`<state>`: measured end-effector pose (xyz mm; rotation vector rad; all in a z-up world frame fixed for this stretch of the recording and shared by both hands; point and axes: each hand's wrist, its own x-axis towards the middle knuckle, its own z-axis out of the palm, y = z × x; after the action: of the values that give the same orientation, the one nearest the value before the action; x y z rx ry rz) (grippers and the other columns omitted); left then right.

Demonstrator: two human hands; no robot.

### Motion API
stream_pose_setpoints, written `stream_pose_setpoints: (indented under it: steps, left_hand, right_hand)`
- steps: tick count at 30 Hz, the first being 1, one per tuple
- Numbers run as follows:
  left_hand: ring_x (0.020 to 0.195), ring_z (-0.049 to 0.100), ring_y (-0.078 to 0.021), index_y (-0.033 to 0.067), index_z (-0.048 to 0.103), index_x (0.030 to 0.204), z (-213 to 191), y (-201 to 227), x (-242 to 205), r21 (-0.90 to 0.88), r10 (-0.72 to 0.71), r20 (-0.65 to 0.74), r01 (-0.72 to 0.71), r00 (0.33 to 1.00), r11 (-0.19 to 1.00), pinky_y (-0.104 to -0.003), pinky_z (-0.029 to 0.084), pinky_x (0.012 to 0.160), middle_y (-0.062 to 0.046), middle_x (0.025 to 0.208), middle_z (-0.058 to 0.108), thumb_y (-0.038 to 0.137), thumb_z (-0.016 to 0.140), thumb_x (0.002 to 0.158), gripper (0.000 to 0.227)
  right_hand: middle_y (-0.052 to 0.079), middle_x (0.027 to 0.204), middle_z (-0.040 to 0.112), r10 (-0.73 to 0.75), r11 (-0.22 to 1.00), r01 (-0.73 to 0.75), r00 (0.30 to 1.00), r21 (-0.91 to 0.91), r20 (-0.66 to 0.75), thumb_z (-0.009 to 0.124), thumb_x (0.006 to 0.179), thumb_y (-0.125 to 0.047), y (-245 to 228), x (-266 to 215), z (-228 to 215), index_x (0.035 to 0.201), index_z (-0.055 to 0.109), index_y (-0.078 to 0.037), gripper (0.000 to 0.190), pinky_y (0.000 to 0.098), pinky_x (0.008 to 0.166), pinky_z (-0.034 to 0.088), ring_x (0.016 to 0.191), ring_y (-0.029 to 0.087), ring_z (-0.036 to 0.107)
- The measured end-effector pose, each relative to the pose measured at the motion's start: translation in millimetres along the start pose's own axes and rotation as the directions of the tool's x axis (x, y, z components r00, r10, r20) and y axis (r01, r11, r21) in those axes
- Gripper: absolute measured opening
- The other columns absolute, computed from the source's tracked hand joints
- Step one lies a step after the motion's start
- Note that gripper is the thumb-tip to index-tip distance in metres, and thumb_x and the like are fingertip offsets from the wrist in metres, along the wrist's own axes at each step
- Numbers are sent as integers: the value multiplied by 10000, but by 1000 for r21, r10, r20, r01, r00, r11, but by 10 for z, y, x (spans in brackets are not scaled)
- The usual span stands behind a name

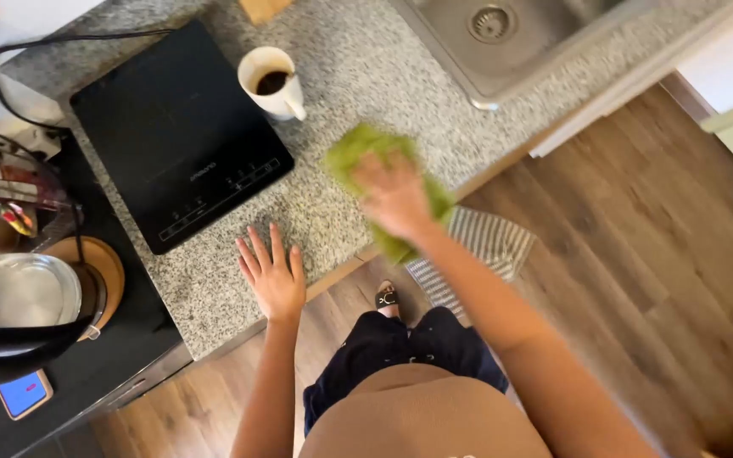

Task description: Wiping down kitchen counters and a cabinet top with a green cleaning cloth.

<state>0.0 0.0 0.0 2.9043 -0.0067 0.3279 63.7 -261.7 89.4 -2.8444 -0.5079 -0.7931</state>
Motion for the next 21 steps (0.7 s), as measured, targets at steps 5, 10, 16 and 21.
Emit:
stream_pose_setpoints:
  steps: [5, 10, 16, 21]
  left_hand:
    - [1502, 275, -439, 158, 441, 1565, -31, 29, 47, -30, 5, -84, -7, 996, 1000, -584, 233, 1201, -197, 1614, 371, 441, 418, 1064, 575]
    - [1477, 364, -383, 162, 526, 1524, 19, 58, 10, 50, -12, -146, 19, 989, 999, -537, 274, 1187, -162, 1585, 447, 424, 496, 1040, 551]
    - [1452, 409, -375, 181, 548, 1513, 174, 14, 18, 59, -9, -201, 21, 980, 998, -541, 320, 1160, -154, 1559, 478, 358, 559, 1021, 524]
    - [1090, 667, -254, 122, 761, 1147, 222, 360, 295, -278, -175, -280, 94, 944, 956, -391, 477, 959, -36, 1140, 668, 103, 688, 941, 219]
  right_hand:
    - [51, 1500, 411, 324, 945, -305, 926, -122, 193, 504, 927, -489, 1514, -179, 888, 1423, 511, -292, 534, 679, 1114, 223, 1355, 481, 292]
    - [115, 1658, 298, 415, 904, -365, 874, -223, 253, 521, 1009, -462, 940, -103, 591, 1575, 462, -191, 631, 699, 1096, 254, 1444, 543, 187]
    - [31, 1635, 368, -272, 941, 226, 948, 251, 166, 616, 948, -426, 219, -497, 664, 1504, 500, -292, 583, 634, 1101, 326, 1477, 480, 285]
    - [72, 1530, 506, -161, 985, 155, 984, 77, 73, 695, 908, -408, 1106, -391, 408, 1439, 594, -238, 567, 632, 925, 495, 1324, 504, 454]
